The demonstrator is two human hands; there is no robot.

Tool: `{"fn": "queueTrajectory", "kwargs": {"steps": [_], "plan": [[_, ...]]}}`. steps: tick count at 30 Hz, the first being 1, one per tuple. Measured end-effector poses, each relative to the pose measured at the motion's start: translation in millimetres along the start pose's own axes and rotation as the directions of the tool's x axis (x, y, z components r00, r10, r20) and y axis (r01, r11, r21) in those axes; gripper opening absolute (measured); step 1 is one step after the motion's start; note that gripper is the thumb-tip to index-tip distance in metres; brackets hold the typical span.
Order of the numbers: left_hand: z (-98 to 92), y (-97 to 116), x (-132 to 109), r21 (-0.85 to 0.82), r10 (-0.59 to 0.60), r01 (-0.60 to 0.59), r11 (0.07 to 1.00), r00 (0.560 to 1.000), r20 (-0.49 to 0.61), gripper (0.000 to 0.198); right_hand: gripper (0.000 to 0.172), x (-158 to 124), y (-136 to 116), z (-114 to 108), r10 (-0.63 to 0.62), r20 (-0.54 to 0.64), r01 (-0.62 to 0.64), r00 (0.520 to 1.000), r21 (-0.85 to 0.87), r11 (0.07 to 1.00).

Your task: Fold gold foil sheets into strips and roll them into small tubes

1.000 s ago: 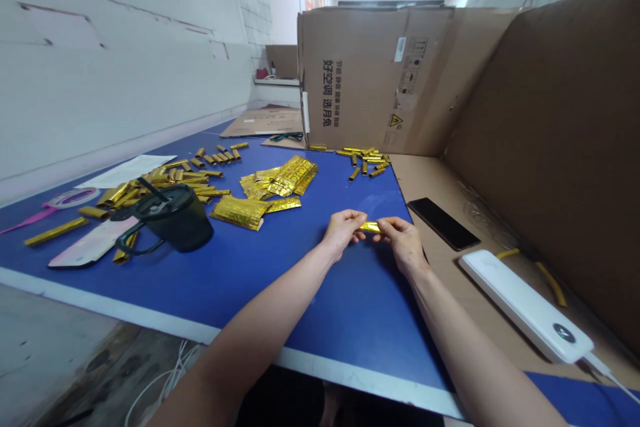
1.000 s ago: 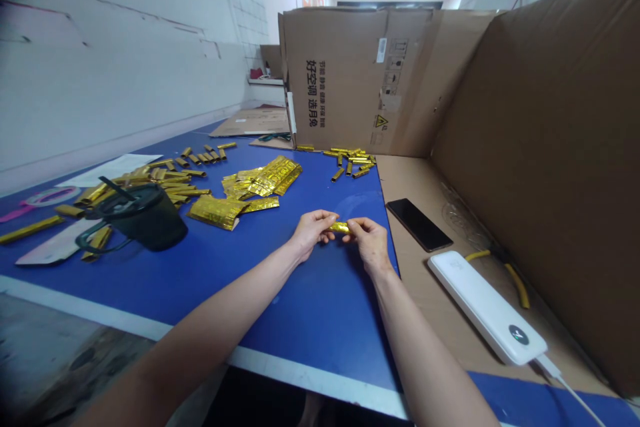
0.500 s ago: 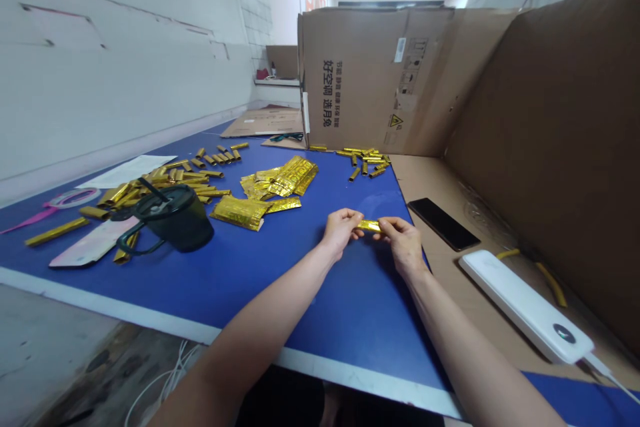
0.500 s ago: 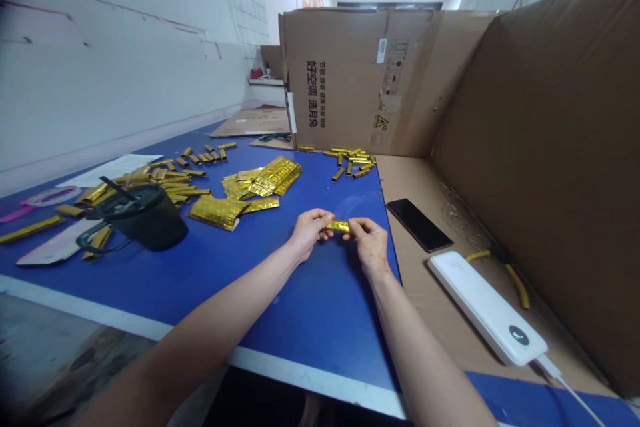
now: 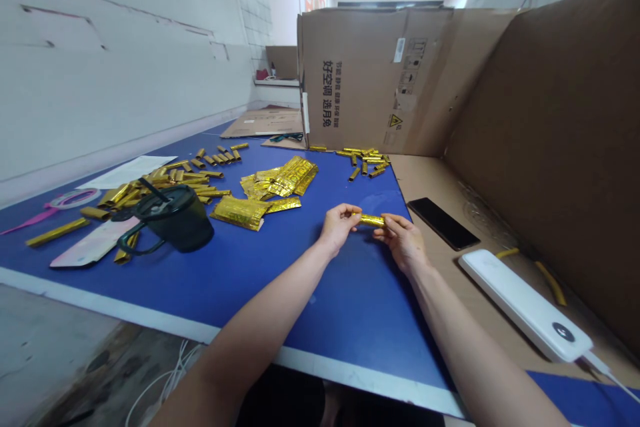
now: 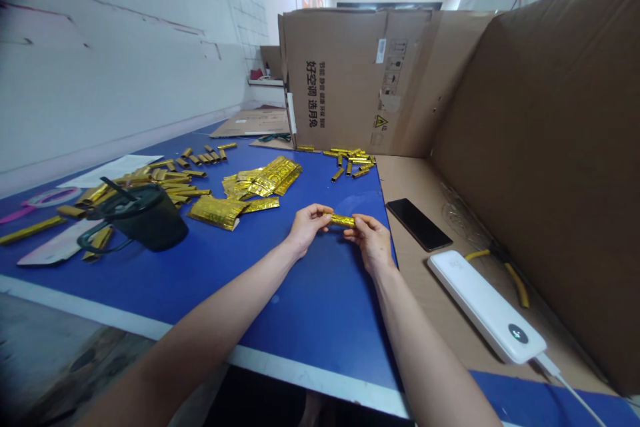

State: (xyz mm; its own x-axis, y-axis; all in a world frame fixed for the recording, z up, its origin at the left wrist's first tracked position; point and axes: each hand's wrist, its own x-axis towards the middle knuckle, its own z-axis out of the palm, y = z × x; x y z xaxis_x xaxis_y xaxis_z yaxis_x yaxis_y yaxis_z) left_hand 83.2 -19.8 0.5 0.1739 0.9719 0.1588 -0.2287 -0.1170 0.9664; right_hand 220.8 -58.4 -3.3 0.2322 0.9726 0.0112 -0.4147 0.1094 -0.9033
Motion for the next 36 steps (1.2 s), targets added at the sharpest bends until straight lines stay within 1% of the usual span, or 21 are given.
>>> {"fn": "queueTrajectory", "kwargs": {"steps": [3,5,7,10,13,19,22,25,28,30,31,33,34,36], "plan": [[-0.7,0,0,-0.06,-0.094,0.095,0.994,0.995,0.02,0.015,0.018,2,1,-2,-0.011,-0.028,0.011,1.0,0.029,1.0],[-1.3,1,0,-0.113,-0.161,0.164,0.98,0.986,0.033,0.013,0.016,3,2,-2,-0.014,-0.037,0.015,0.999,0.036,0.999],[-1.8,2,0,-0.151,-0.193,0.196,0.969,0.981,0.038,0.01,0.015,3,2,-3,-0.014,-0.029,0.015,0.999,0.032,0.999],[-2.0,3,0,-0.171,-0.208,0.212,0.962,0.977,0.041,0.008,0.016,3,3,-3,-0.02,-0.019,0.02,1.0,0.025,0.999],[-1.9,5,-1,-0.185,-0.218,0.223,0.957,0.975,0.047,0.006,0.016,3,3,-3,-0.035,-0.037,0.035,0.999,0.02,0.999],[-2.0,7,-3,-0.175,-0.164,0.18,0.968,0.981,0.102,0.016,0.021,3,2,-1,-0.064,-0.015,0.064,0.998,0.031,0.997],[-2.6,7,-2,-0.158,-0.166,0.178,0.971,0.982,0.091,0.014,0.023,2,2,-2,-0.077,-0.01,0.077,0.997,0.022,0.997],[-4.0,6,0,-0.138,-0.147,0.156,0.978,0.987,0.07,0.016,0.025,0,1,-1,-0.046,0.045,0.046,0.998,0.004,0.999],[-4.8,6,2,-0.188,-0.106,0.115,0.975,0.993,0.055,0.027,0.028,-4,3,2,0.055,0.152,-0.036,0.987,-0.126,0.991],[-4.1,6,1,-0.221,-0.089,0.1,0.97,0.994,0.059,0.035,0.031,-6,6,5,0.082,0.201,-0.027,0.976,-0.263,0.964],[-3.1,6,1,-0.22,-0.088,0.102,0.97,0.994,0.071,0.036,0.03,-7,7,6,0.07,0.213,0.003,0.975,-0.326,0.945],[-0.3,8,-2,-0.179,-0.086,0.103,0.978,0.991,0.1,0.034,0.027,-8,11,9,0.004,0.225,0.095,0.974,-0.429,0.898],[1.4,8,-3,-0.147,-0.072,0.089,0.985,0.991,0.114,0.031,0.024,-8,12,9,-0.039,0.228,0.146,0.973,-0.471,0.87],[4.7,10,-6,-0.062,-0.008,0.018,0.998,0.989,0.151,0.027,0.021,-7,13,8,-0.135,0.233,0.245,0.963,-0.55,0.798]]}}
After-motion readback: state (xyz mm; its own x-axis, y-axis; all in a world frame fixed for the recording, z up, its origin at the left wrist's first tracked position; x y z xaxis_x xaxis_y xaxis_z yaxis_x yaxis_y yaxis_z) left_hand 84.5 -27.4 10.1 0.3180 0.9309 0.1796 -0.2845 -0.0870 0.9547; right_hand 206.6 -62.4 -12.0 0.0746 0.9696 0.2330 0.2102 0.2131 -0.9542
